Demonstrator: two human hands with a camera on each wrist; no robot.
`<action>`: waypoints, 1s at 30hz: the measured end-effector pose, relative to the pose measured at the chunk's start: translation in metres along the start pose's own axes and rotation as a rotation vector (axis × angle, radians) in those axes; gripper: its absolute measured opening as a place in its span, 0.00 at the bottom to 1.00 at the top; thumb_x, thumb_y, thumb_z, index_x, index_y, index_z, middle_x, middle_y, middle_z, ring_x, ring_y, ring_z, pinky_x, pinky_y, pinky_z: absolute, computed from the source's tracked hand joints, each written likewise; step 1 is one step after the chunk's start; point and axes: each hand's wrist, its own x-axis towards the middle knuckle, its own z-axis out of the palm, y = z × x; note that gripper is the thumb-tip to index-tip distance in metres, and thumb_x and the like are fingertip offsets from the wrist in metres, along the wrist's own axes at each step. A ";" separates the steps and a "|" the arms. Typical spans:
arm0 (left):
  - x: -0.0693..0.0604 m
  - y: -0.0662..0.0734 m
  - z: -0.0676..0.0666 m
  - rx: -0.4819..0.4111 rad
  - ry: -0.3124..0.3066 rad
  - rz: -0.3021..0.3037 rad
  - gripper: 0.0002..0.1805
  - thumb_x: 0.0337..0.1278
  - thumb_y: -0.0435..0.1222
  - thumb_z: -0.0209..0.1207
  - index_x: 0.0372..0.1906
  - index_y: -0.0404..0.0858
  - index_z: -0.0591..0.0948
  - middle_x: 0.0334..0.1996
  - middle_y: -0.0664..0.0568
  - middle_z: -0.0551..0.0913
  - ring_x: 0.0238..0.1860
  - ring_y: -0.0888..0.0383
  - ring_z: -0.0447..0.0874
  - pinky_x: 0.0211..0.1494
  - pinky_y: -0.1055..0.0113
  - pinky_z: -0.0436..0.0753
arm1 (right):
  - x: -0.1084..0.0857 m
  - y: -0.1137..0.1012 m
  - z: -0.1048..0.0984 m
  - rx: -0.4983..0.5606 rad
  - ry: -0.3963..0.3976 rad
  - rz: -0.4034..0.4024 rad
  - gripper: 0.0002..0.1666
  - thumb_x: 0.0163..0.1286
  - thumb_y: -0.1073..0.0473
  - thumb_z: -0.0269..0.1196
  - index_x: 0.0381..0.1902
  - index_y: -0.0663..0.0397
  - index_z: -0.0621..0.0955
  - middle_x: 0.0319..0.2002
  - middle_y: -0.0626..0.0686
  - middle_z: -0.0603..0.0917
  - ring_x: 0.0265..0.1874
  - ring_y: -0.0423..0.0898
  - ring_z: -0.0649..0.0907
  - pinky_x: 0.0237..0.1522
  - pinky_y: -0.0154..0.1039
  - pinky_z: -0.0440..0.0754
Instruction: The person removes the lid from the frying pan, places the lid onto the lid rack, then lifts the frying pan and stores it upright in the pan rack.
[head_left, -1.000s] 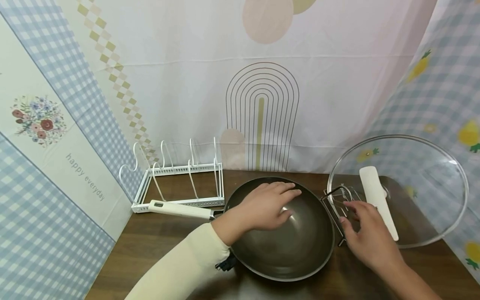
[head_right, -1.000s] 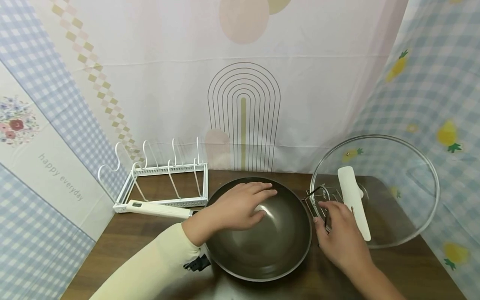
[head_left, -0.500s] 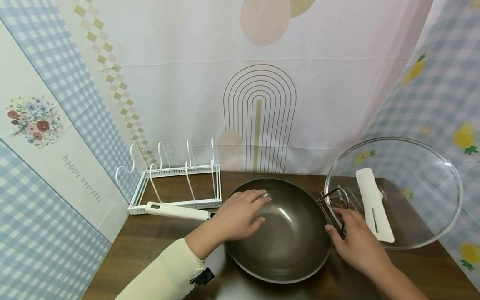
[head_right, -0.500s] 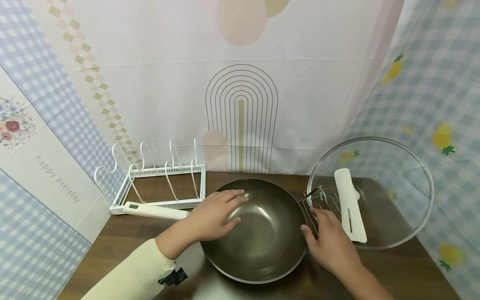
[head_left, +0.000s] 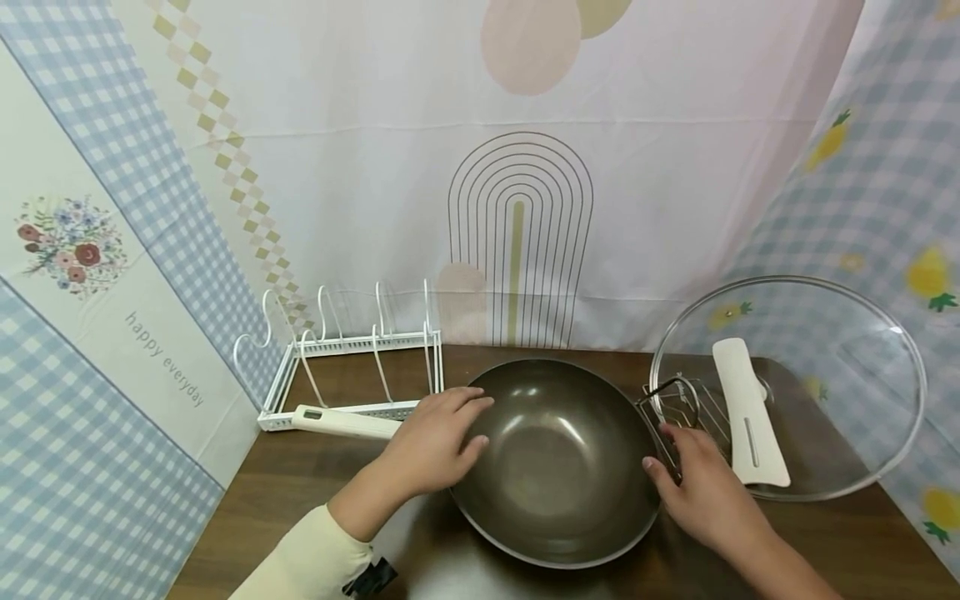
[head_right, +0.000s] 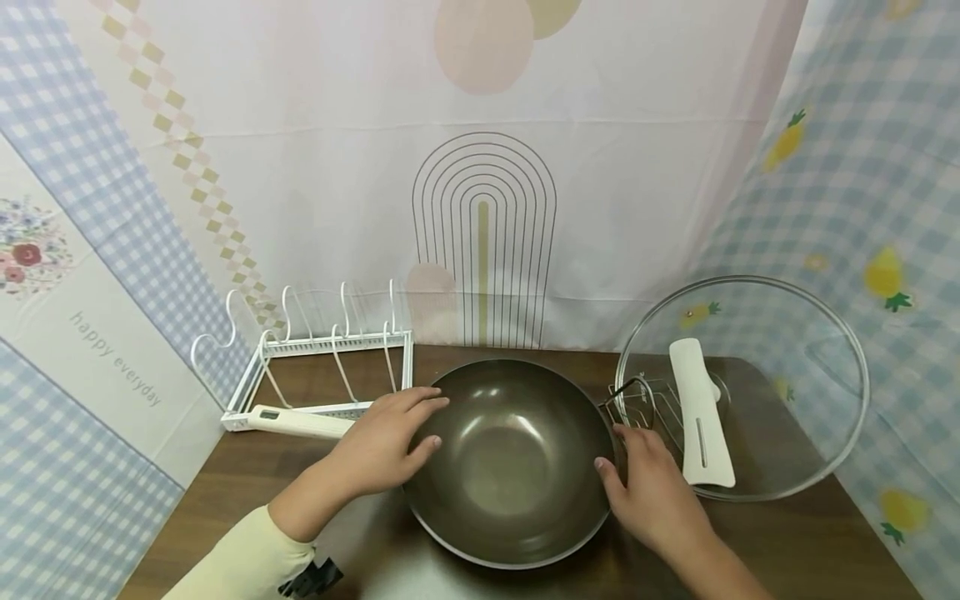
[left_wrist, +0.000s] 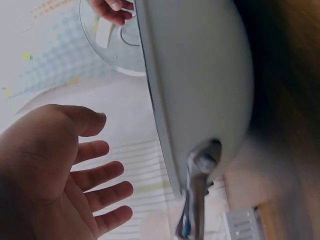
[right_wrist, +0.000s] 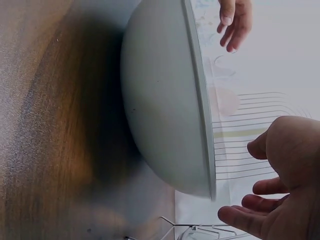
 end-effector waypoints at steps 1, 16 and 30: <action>-0.003 -0.002 0.000 0.004 0.003 -0.008 0.27 0.68 0.46 0.62 0.68 0.42 0.77 0.67 0.47 0.76 0.68 0.47 0.72 0.69 0.48 0.70 | -0.001 0.000 0.001 -0.001 0.001 0.001 0.34 0.74 0.55 0.65 0.65 0.78 0.70 0.58 0.75 0.75 0.49 0.65 0.80 0.48 0.64 0.77; -0.030 -0.030 -0.003 0.074 0.065 -0.080 0.22 0.65 0.38 0.65 0.63 0.39 0.81 0.58 0.46 0.81 0.64 0.44 0.76 0.68 0.46 0.70 | -0.005 0.002 0.015 -0.027 -0.064 0.039 0.34 0.73 0.56 0.65 0.64 0.80 0.70 0.58 0.78 0.74 0.55 0.74 0.76 0.52 0.68 0.75; -0.045 -0.046 0.005 0.186 0.071 -0.124 0.24 0.59 0.39 0.70 0.59 0.37 0.82 0.54 0.42 0.82 0.62 0.38 0.76 0.69 0.41 0.67 | -0.009 0.001 0.019 -0.043 -0.115 0.076 0.29 0.73 0.62 0.61 0.63 0.80 0.71 0.58 0.78 0.74 0.57 0.74 0.75 0.53 0.68 0.75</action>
